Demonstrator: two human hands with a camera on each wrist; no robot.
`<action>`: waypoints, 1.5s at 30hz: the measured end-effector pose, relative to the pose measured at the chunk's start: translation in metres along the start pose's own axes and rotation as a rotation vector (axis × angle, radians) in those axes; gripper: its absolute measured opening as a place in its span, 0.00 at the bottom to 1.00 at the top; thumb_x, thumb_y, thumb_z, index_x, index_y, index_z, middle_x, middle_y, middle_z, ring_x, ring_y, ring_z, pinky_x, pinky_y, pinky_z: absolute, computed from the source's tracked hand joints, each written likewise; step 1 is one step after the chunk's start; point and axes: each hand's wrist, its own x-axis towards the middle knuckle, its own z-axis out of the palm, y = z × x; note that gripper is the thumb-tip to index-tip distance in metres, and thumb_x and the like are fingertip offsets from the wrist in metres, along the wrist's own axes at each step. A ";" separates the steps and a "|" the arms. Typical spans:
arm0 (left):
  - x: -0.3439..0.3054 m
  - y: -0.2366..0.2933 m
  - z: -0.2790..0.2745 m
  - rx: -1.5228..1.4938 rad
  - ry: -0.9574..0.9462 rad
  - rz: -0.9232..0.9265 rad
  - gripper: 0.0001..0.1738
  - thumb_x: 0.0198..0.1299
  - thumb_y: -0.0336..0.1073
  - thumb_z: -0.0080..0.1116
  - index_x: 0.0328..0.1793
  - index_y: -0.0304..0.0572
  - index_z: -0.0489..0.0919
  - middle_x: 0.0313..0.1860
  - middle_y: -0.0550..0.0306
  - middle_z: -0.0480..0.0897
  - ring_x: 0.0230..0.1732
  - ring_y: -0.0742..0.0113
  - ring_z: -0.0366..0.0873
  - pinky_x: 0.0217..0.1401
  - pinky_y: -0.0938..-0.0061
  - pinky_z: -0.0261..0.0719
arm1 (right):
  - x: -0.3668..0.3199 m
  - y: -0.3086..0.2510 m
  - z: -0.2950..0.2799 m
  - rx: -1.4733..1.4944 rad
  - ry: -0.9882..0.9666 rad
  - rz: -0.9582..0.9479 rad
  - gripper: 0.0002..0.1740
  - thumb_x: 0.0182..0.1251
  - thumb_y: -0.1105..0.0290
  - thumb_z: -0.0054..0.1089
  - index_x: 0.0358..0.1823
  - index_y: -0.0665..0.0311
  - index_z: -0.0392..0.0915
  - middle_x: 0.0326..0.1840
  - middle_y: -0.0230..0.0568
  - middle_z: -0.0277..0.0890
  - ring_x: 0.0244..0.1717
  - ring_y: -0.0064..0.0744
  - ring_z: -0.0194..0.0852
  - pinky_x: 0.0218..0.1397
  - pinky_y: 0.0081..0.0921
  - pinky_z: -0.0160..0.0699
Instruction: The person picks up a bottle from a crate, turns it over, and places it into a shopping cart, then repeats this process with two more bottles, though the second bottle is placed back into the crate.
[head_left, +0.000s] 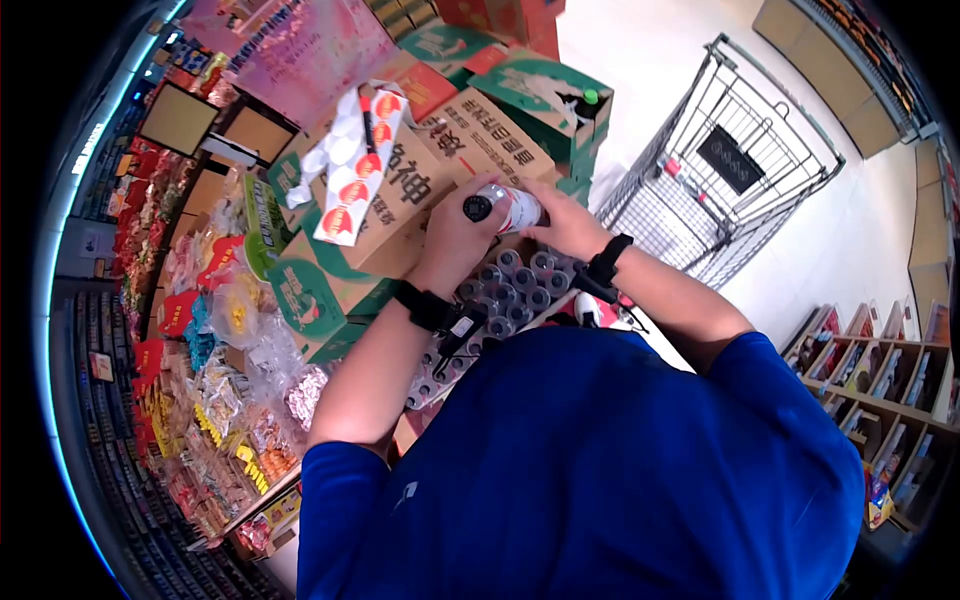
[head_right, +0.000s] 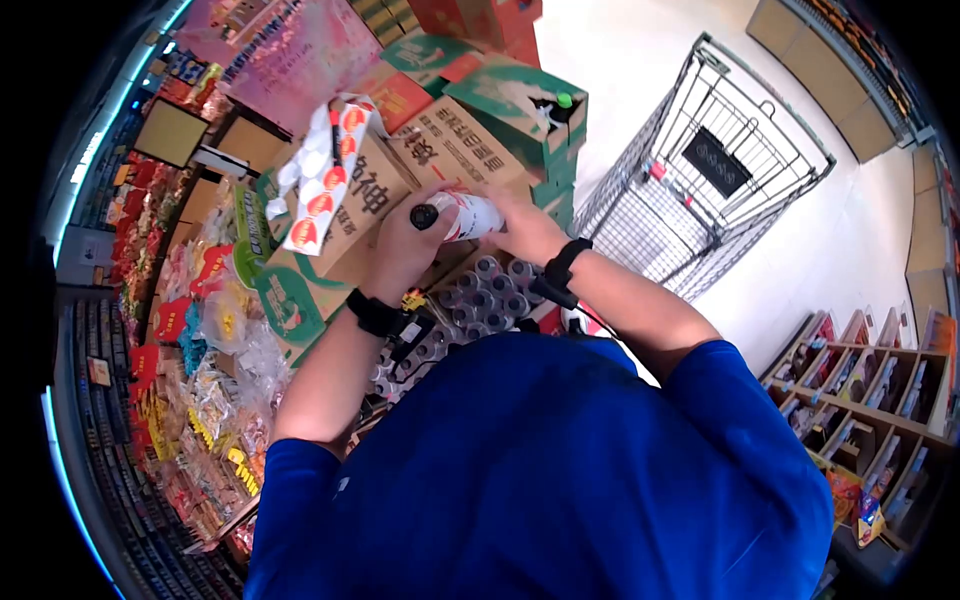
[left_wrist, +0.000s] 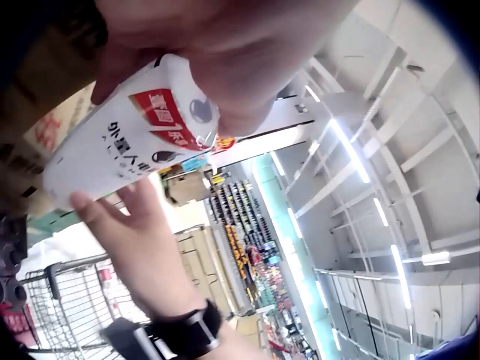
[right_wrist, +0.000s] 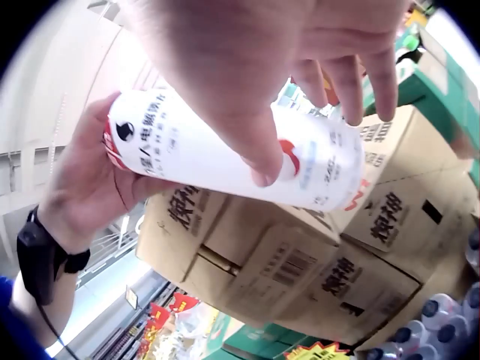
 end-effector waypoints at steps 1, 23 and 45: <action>0.003 -0.020 0.016 -0.007 0.041 0.007 0.21 0.64 0.39 0.63 0.59 0.37 0.79 0.45 0.54 0.85 0.45 0.72 0.81 0.50 0.76 0.78 | -0.008 0.014 0.001 0.079 -0.020 0.117 0.40 0.58 0.66 0.68 0.70 0.70 0.60 0.60 0.61 0.71 0.61 0.55 0.72 0.63 0.36 0.71; 0.048 -0.224 0.177 0.181 -0.019 -0.332 0.24 0.60 0.38 0.63 0.63 0.41 0.77 0.52 0.41 0.83 0.54 0.49 0.81 0.58 0.65 0.76 | -0.211 0.174 -0.053 0.426 -0.166 1.173 0.30 0.68 0.61 0.60 0.67 0.66 0.66 0.47 0.39 0.80 0.41 0.26 0.79 0.47 0.26 0.78; 0.066 -0.348 0.255 0.748 -0.241 -0.365 0.38 0.52 0.53 0.70 0.67 0.45 0.72 0.61 0.43 0.79 0.61 0.49 0.77 0.64 0.60 0.74 | -0.238 0.204 -0.084 0.268 -0.343 1.300 0.22 0.69 0.61 0.59 0.60 0.64 0.74 0.42 0.39 0.81 0.41 0.28 0.79 0.46 0.27 0.79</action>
